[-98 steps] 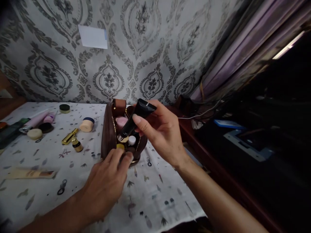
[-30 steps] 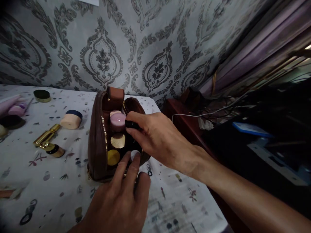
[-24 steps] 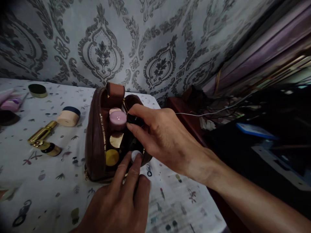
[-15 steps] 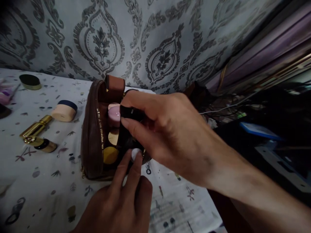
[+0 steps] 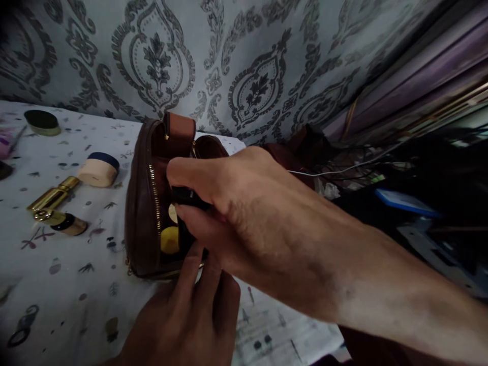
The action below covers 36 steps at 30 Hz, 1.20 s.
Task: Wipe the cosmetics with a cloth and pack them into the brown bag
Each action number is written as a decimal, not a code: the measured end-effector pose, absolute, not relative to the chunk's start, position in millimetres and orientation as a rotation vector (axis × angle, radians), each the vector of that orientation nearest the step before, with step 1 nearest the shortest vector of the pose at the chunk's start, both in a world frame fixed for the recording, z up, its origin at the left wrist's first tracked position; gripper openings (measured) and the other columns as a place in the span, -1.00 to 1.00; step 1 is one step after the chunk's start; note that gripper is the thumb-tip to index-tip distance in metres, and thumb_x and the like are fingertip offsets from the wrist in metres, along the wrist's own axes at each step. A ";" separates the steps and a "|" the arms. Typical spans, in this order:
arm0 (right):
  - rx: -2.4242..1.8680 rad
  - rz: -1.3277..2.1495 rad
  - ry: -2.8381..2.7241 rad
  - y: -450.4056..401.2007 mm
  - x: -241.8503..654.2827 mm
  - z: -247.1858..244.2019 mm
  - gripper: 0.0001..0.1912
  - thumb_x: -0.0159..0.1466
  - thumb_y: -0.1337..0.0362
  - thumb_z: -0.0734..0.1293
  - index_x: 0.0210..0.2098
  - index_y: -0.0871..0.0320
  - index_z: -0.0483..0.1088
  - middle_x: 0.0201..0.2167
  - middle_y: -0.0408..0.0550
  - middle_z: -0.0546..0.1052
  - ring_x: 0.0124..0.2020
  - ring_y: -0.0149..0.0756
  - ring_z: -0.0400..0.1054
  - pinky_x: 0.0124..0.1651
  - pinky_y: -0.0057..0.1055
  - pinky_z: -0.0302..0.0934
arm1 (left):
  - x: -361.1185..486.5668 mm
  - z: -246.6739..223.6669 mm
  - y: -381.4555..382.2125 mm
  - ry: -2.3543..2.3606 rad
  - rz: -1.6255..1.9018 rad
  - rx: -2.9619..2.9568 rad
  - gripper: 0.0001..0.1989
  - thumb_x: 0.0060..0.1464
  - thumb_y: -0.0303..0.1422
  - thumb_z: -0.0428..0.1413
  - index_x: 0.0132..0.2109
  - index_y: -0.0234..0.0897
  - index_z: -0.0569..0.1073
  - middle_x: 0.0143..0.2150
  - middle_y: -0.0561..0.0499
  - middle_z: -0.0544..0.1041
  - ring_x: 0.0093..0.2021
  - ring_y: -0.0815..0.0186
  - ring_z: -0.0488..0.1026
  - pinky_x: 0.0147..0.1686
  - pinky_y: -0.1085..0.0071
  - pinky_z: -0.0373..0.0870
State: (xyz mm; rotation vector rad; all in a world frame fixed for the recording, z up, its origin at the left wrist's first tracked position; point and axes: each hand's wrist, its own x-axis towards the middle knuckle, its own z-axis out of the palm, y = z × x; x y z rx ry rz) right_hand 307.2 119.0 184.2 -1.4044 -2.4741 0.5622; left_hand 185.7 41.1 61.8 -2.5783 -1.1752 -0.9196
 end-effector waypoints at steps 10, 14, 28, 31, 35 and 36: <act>-1.387 0.752 -2.677 117.1 298.2 177.3 -0.91 0.32 0.40 0.27 -0.25 0.14 0.42 -0.46 -0.21 0.44 -0.52 -0.49 0.23 -0.47 -0.50 0.01 | 188.5 61.8 40.4 -1.154 -0.945 -2.555 -0.82 0.19 -0.38 0.05 -0.24 -0.32 0.55 -0.34 -0.14 0.62 -0.21 0.18 0.54 -0.54 0.46 0.38; -1.359 0.697 -2.667 108.5 306.0 167.4 -0.90 0.35 0.39 0.26 -0.30 0.12 0.37 -0.46 -0.23 0.44 -0.48 -0.48 0.26 -0.43 -0.50 0.02 | 188.4 62.3 38.9 -1.179 -0.928 -2.550 -0.83 0.18 -0.38 0.06 -0.23 -0.32 0.54 -0.34 -0.14 0.61 -0.25 0.19 0.54 -0.59 0.47 0.35; -1.363 0.588 -2.686 102.4 323.4 161.5 -0.93 0.37 0.40 0.25 -0.23 0.15 0.37 -0.37 -0.15 0.44 -0.40 -0.40 0.31 -0.34 -0.46 0.10 | 126.8 88.6 56.8 -0.891 -1.119 -2.663 -0.78 0.26 -0.49 -0.09 -0.11 -0.21 0.43 -0.22 0.06 0.65 -0.18 0.25 0.57 -0.52 0.40 0.38; -1.360 0.622 -2.677 102.5 324.5 162.1 -0.95 0.35 0.41 0.29 -0.22 0.15 0.37 -0.32 -0.13 0.46 -0.33 -0.36 0.35 -0.29 -0.44 0.14 | 102.7 103.0 74.6 -1.082 -1.100 -2.748 -0.75 0.27 -0.50 -0.13 -0.03 -0.21 0.37 -0.23 0.02 0.59 -0.21 0.20 0.50 -0.39 0.28 0.39; -1.312 0.629 -2.708 104.0 321.5 163.6 -0.95 0.32 0.41 0.34 -0.23 0.17 0.40 -0.30 -0.10 0.48 -0.26 -0.31 0.38 -0.20 -0.40 0.18 | 100.9 125.3 100.1 -1.064 -0.938 -2.731 -0.75 0.23 -0.52 -0.12 -0.11 -0.23 0.41 -0.22 -0.07 0.54 -0.17 0.09 0.43 -0.34 0.18 0.34; -1.295 0.626 -2.719 104.0 321.3 163.6 -0.94 0.31 0.42 0.35 -0.22 0.17 0.41 -0.26 -0.08 0.48 -0.22 -0.29 0.38 -0.16 -0.38 0.19 | 104.4 130.8 105.4 -1.037 -0.858 -2.726 -0.74 0.20 -0.54 -0.13 -0.16 -0.23 0.43 -0.24 -0.08 0.53 -0.17 0.07 0.43 -0.35 0.17 0.32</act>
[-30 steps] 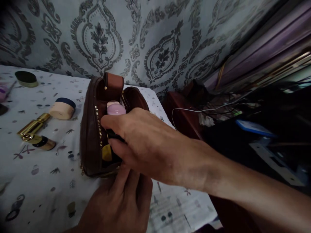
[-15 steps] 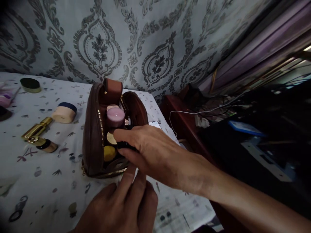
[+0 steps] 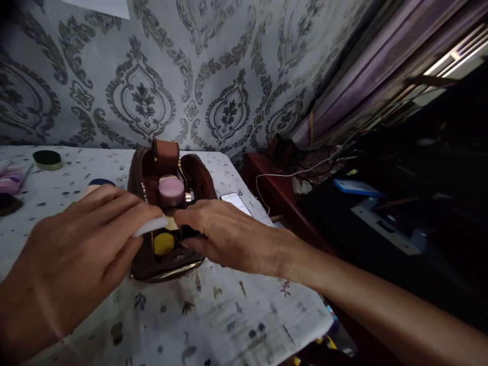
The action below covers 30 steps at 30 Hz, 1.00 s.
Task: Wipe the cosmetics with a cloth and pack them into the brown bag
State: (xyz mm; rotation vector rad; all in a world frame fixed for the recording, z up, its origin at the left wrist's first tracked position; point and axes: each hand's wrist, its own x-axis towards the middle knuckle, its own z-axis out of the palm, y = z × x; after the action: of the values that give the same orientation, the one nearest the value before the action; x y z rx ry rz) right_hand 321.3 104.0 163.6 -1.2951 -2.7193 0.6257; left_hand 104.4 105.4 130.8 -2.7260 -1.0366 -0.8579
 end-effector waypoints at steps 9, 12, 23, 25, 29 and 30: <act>-1.281 0.703 -2.761 108.1 334.2 164.0 -0.76 0.20 0.43 0.34 -0.12 0.23 0.35 -0.16 0.00 0.46 -0.19 -0.25 0.36 -0.10 -0.30 0.25 | 126.9 150.1 115.2 -1.125 -0.650 -3.072 -0.90 0.16 -0.40 0.03 -0.19 -0.20 0.43 -0.29 0.05 0.54 -0.31 0.20 0.49 -0.37 0.27 0.35; -1.255 0.796 -2.778 114.4 334.0 173.1 -0.62 0.14 0.48 0.30 -0.03 0.25 0.31 -0.20 -0.01 0.47 -0.24 -0.26 0.37 -0.18 -0.32 0.27 | 135.0 147.6 109.5 -1.212 -0.593 -3.043 -0.93 0.19 -0.38 0.04 -0.21 -0.19 0.42 -0.24 0.03 0.55 -0.23 0.15 0.51 -0.34 0.26 0.36; -1.033 1.184 -2.789 137.5 338.7 194.5 -0.44 0.16 0.58 0.17 0.15 0.28 0.29 -0.13 -0.07 0.53 -0.16 -0.33 0.41 -0.20 -0.46 0.30 | 141.3 146.7 108.3 -1.270 -0.604 -3.078 -0.82 0.22 -0.47 0.01 -0.34 -0.20 0.43 -0.37 0.07 0.55 -0.38 0.25 0.49 -0.43 0.35 0.24; -1.040 1.161 -2.817 139.5 335.9 191.1 -0.58 0.18 0.59 0.17 0.00 0.26 0.39 -0.21 -0.10 0.54 -0.20 -0.35 0.41 -0.21 -0.48 0.29 | 134.8 151.3 110.0 -1.335 -0.670 -3.061 -0.83 0.21 -0.46 0.03 -0.35 -0.20 0.43 -0.42 0.09 0.52 -0.44 0.30 0.45 -0.49 0.40 0.17; -1.103 0.820 -2.837 136.7 328.0 179.3 -0.77 0.23 0.53 0.26 -0.15 0.23 0.42 -0.28 -0.09 0.53 -0.24 -0.35 0.38 -0.18 -0.46 0.28 | 123.8 156.7 111.4 -1.378 -0.816 -3.033 -0.82 0.20 -0.45 0.04 -0.39 -0.18 0.41 -0.47 0.13 0.49 -0.48 0.33 0.41 -0.54 0.43 0.10; -1.112 0.759 -2.840 135.3 326.7 177.2 -0.80 0.24 0.51 0.29 -0.16 0.22 0.43 -0.27 -0.09 0.53 -0.25 -0.35 0.38 -0.17 -0.45 0.27 | 122.1 156.4 111.3 -1.372 -0.838 -3.032 -0.81 0.20 -0.45 0.03 -0.40 -0.18 0.40 -0.47 0.13 0.48 -0.49 0.33 0.41 -0.54 0.43 0.11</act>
State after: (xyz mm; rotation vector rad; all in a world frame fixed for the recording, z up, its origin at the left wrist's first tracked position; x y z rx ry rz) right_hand 326.7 135.3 177.2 -1.1119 -2.8397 0.7593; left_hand 122.1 111.3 156.4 -3.0323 -1.3719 -0.8376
